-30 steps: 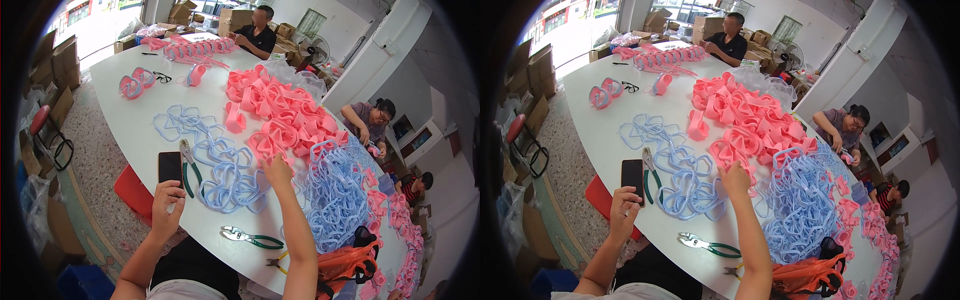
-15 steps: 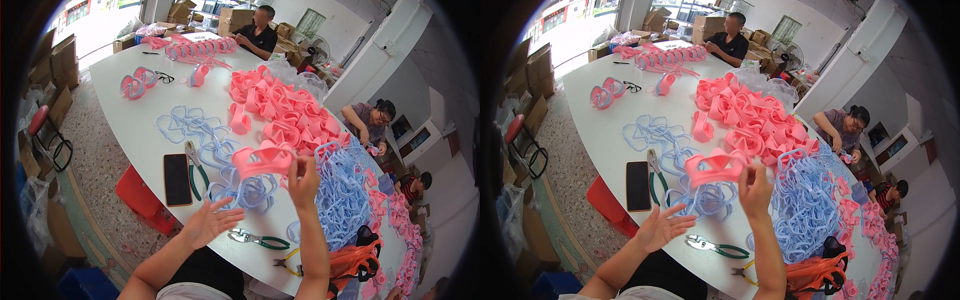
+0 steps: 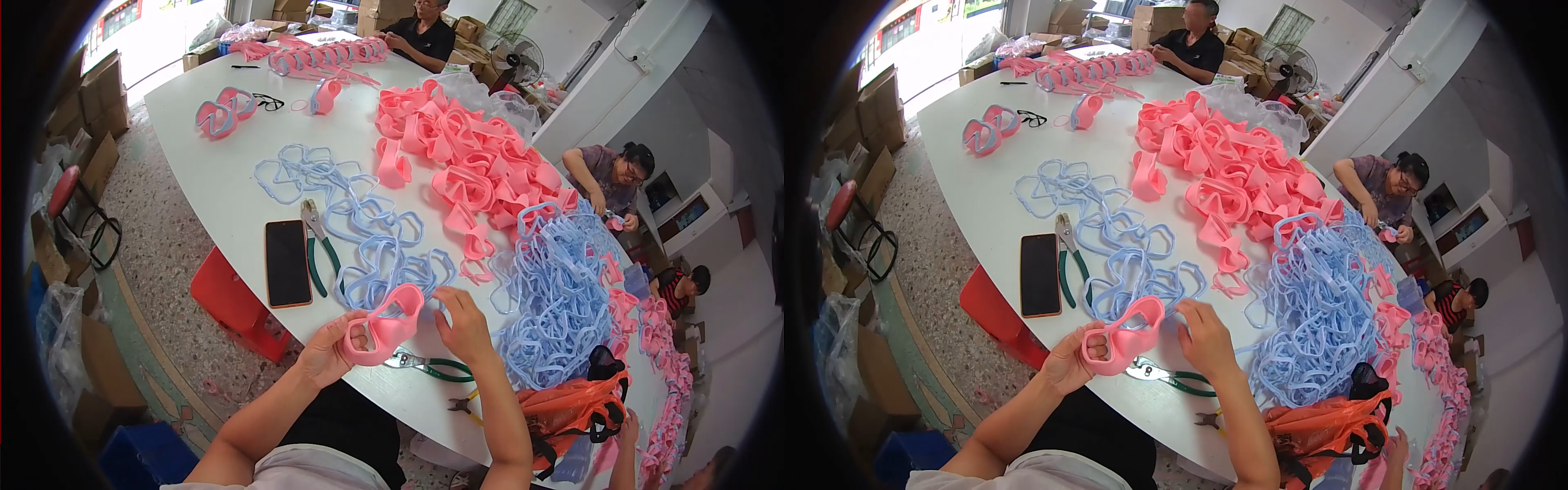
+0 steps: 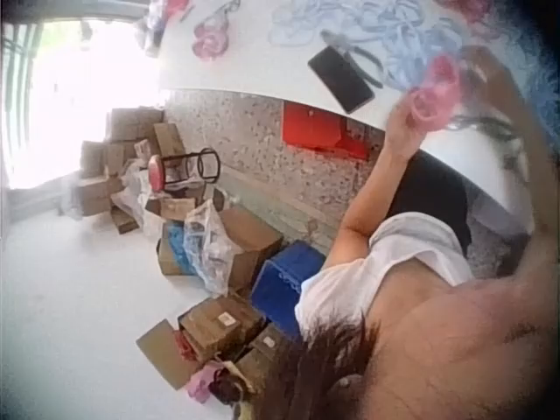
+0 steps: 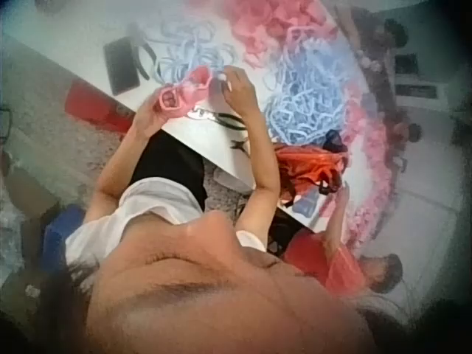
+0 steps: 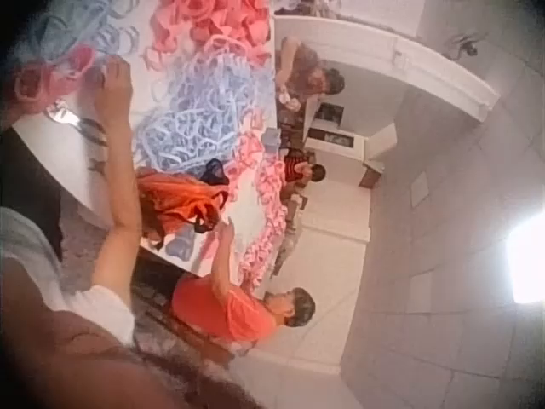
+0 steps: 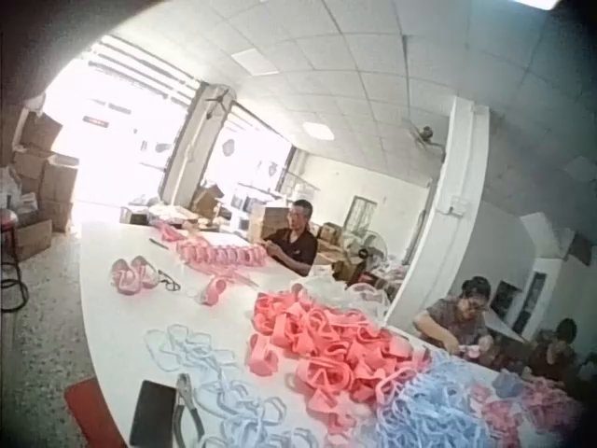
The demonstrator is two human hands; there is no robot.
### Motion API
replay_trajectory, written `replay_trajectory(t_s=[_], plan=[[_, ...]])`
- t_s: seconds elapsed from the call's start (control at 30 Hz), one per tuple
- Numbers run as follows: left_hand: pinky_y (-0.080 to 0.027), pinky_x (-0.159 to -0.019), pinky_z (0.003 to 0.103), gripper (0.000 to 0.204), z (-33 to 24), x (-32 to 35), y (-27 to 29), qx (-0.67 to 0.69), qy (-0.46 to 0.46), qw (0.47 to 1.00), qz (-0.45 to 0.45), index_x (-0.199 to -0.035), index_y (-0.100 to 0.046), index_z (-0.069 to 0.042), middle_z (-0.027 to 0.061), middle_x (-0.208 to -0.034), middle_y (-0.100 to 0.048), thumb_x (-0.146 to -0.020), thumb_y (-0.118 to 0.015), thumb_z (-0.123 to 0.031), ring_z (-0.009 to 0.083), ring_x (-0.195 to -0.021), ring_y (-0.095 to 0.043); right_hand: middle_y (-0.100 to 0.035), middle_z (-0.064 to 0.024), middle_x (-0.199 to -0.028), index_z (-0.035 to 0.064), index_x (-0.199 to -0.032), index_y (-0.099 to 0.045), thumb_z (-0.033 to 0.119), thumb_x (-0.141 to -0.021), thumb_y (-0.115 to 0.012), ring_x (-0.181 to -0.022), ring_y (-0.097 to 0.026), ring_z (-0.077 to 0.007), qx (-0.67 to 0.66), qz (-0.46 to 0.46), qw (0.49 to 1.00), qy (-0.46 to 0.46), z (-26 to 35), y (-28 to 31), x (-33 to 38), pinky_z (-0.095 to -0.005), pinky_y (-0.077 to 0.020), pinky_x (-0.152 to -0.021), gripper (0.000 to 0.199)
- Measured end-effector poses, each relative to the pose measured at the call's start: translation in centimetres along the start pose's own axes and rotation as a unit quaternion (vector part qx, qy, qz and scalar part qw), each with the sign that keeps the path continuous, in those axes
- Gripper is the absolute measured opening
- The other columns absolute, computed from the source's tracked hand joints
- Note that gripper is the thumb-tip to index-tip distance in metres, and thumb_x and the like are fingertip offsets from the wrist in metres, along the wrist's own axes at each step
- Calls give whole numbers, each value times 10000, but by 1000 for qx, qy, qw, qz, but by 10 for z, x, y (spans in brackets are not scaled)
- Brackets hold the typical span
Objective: Assembling pink swimming goggles with blue straps and trimming components using pliers.
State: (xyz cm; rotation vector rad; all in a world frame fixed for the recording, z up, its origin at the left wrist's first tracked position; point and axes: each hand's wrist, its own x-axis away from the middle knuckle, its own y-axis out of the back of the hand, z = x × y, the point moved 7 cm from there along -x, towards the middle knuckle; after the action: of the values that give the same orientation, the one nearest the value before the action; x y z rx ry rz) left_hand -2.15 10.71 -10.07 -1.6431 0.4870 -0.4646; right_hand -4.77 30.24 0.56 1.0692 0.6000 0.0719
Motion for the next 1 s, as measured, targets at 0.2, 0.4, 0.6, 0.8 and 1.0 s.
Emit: replay_trajectory(t_s=[0.2,0.4,0.6,0.8,1.0], plan=[[-506,-897,348,383,-5,9,-13,7,-9,999,46,-1283,-530,-55,85,-1025,-624,-914,-628,-93,191,-962,-635,-620,-122,-1014,31,-1025,-613,-20,-715,-648,-977,-567,-315,151,73,986,-17,-40,-30,-14,-387,-485,-840,316],[-511,-897,365,432,-3,9,7,63,-39,997,23,-1329,-506,-128,100,-1051,-628,-917,-597,-35,178,-924,-653,-624,-67,-903,70,-964,-649,6,-743,-662,-906,-592,-274,112,54,992,-1,-56,-26,-12,-394,-494,-790,230],[-559,-848,368,342,-11,1,-21,13,-61,998,4,-1284,-509,-97,106,-1034,-644,-948,-559,-54,194,-909,-665,-664,-114,-872,59,-999,-635,-9,-837,-628,-743,-659,-296,-50,-84,988,-115,-49,29,-10,-356,-524,-628,175],[-566,-853,376,272,-17,-13,-29,1,-2,1000,13,-1233,-521,-55,113,-1061,-640,-976,-543,-142,203,-943,-663,-655,-98,-907,55,-978,-625,35,-779,-643,-841,-664,-251,22,-52,973,224,66,59,-7,-330,-538,-696,201],[-520,-956,416,313,-14,-15,-36,-46,86,995,-2,-1211,-537,-63,123,-1139,-630,-962,-582,-247,227,-1094,-623,-628,-67,-1015,75,-1008,-590,122,-770,-634,-956,-640,-222,123,71,911,386,98,27,1,-313,-538,-794,247]])
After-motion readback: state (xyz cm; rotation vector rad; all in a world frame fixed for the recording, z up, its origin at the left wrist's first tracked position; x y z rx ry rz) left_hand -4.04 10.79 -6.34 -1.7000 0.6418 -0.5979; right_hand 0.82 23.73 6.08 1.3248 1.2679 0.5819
